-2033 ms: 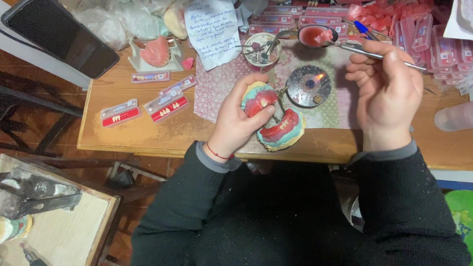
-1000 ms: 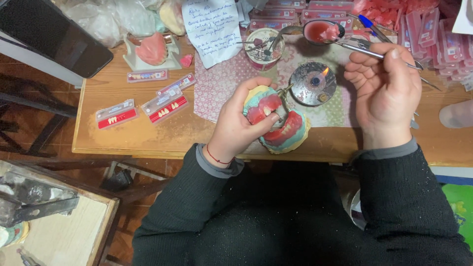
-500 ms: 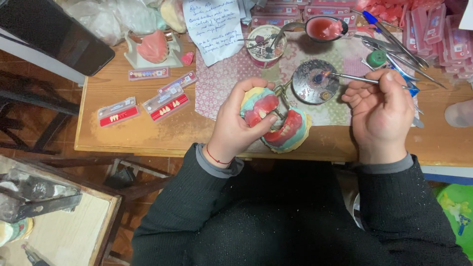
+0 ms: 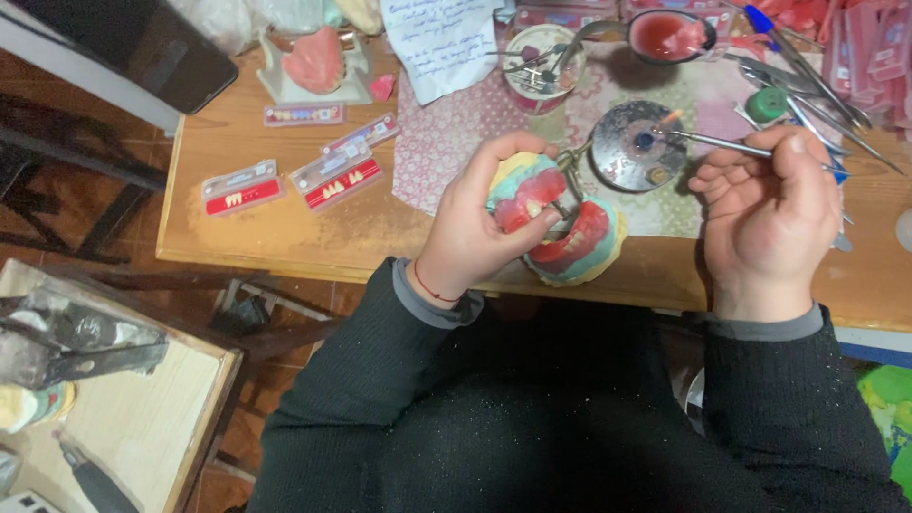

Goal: Assembling artificial teeth onto a wax dental mold using heat and carving tools.

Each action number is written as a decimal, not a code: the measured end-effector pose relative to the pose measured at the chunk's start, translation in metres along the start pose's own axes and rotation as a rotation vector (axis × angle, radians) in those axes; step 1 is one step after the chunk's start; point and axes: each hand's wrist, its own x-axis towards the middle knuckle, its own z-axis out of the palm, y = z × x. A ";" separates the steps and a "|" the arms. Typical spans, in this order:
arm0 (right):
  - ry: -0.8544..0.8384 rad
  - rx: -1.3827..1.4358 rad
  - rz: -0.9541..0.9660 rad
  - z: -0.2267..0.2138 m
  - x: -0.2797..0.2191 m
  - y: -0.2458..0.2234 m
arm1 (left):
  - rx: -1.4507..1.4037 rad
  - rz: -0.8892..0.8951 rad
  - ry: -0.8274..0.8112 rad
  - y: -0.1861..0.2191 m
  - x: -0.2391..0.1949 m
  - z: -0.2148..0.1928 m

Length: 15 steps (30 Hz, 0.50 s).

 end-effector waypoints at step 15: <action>-0.409 -0.224 -0.174 0.100 -0.054 -0.018 | -0.009 -0.051 -0.043 -0.001 -0.001 -0.005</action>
